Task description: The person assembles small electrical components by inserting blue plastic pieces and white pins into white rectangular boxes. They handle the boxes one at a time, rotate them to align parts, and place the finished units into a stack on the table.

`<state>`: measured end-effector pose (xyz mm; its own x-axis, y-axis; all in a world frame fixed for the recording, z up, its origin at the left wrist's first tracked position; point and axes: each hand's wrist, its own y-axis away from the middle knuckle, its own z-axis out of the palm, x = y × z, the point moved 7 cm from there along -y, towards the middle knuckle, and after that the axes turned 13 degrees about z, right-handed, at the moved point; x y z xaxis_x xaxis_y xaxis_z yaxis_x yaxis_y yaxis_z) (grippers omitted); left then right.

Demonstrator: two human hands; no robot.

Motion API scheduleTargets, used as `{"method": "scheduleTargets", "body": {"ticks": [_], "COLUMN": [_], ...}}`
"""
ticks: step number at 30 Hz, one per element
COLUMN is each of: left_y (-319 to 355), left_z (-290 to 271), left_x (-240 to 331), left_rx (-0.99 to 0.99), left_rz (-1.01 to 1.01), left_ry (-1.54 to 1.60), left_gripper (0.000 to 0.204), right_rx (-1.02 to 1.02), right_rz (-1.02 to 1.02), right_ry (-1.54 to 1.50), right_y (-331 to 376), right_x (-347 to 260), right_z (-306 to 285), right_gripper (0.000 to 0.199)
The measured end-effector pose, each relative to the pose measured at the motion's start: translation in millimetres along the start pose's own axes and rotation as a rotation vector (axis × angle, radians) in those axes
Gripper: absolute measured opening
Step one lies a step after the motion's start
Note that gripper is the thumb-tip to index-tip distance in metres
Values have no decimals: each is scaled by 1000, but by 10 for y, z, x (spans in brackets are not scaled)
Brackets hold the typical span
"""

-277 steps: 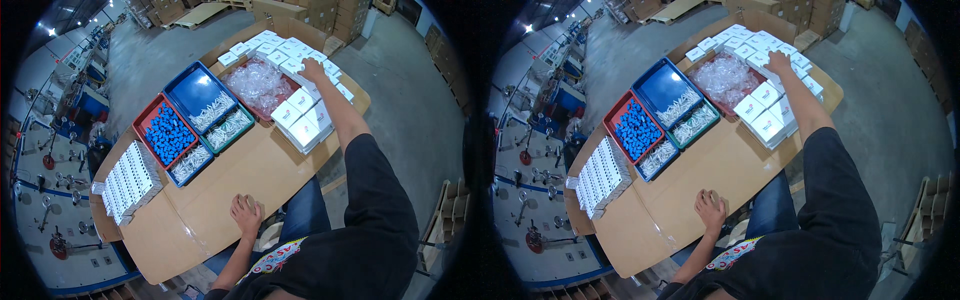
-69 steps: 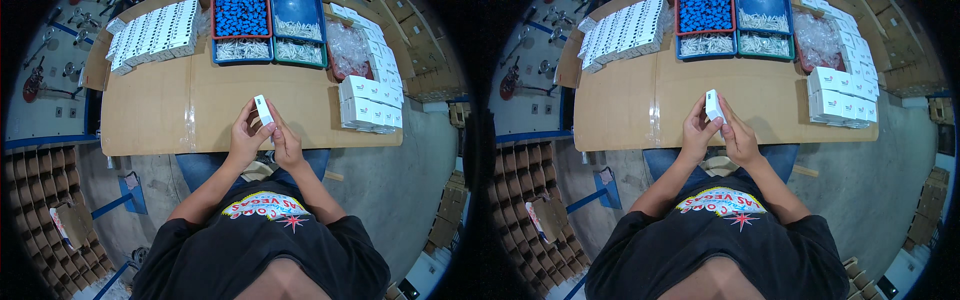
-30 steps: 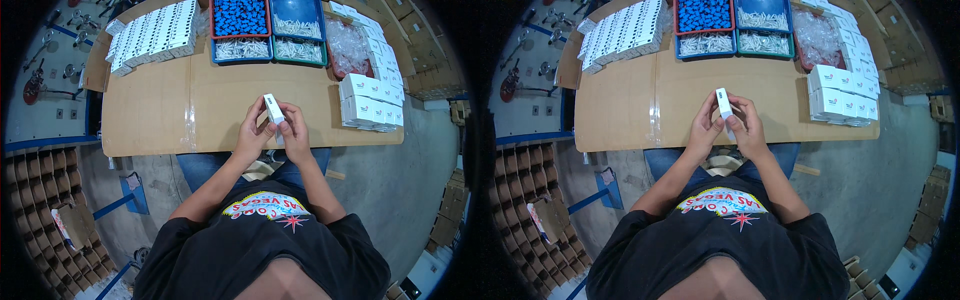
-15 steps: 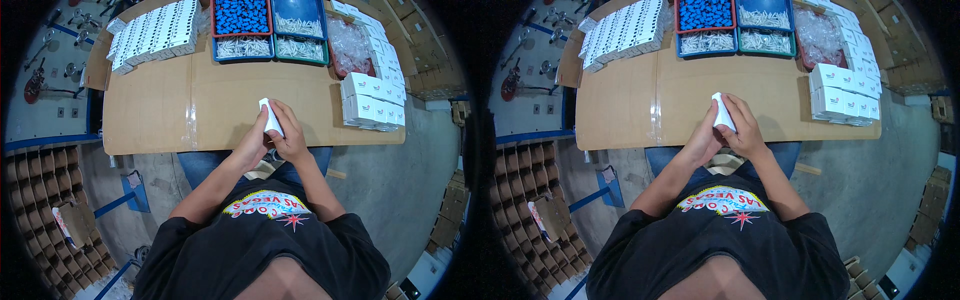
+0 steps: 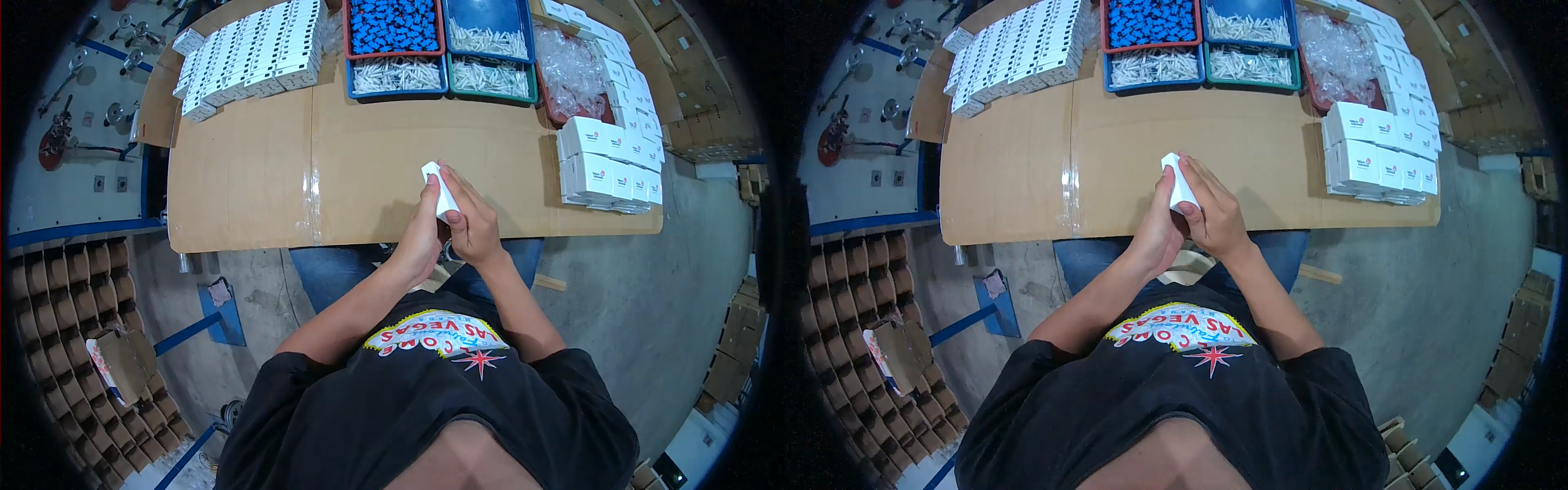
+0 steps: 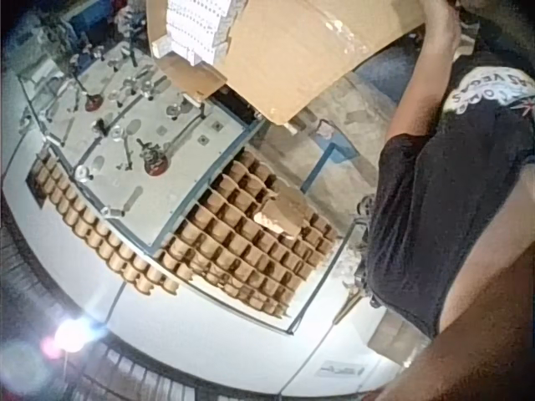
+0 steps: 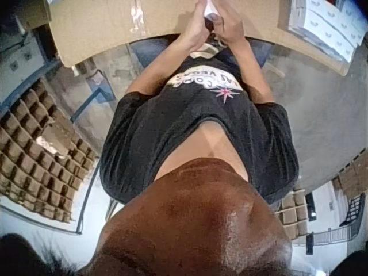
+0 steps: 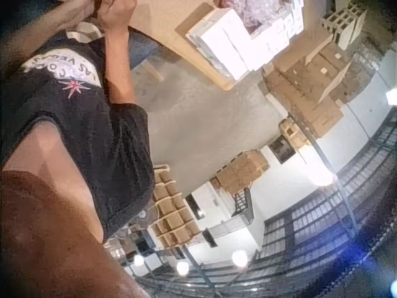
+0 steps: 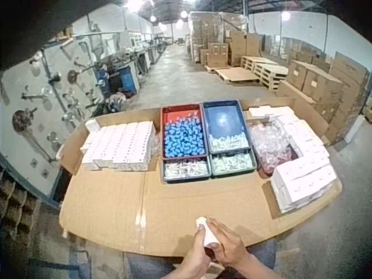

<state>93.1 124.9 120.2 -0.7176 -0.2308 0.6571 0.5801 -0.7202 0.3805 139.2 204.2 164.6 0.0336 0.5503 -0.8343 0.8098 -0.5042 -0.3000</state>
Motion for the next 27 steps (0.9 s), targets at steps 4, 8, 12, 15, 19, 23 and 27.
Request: {"method": "scheduleTargets", "body": {"ticks": [4,8,12,15,19,23,27], "left_y": [2,-9,-44,-169,-47,9,20], "left_z": [11,19,-72,-227,4,34,48], "left_x": [-20,-27,-45,30,471,570,564], "left_rx": [16,40,22,-75,-288,-380,-419], "left_rz": [-4,-4,17,132,576,640,692], "left_ry": [-5,-12,-22,-162,-474,-529,-560], "left_gripper": [62,62,61,59,95,108,109], "right_rx": [6,6,-82,-67,-118,-129,-115], "right_rz": [-15,16,37,74,167,168,135], "right_ry": [-25,-54,-53,-249,-434,-441,-450], "right_y": [26,35,-28,-83,-47,-7,-10], "right_x": [32,61,75,25,107,81,51], "right_z": [-13,-9,-12,-59,-89,-88,-101], "right_gripper": [55,55,58,64,67,65,66]}}
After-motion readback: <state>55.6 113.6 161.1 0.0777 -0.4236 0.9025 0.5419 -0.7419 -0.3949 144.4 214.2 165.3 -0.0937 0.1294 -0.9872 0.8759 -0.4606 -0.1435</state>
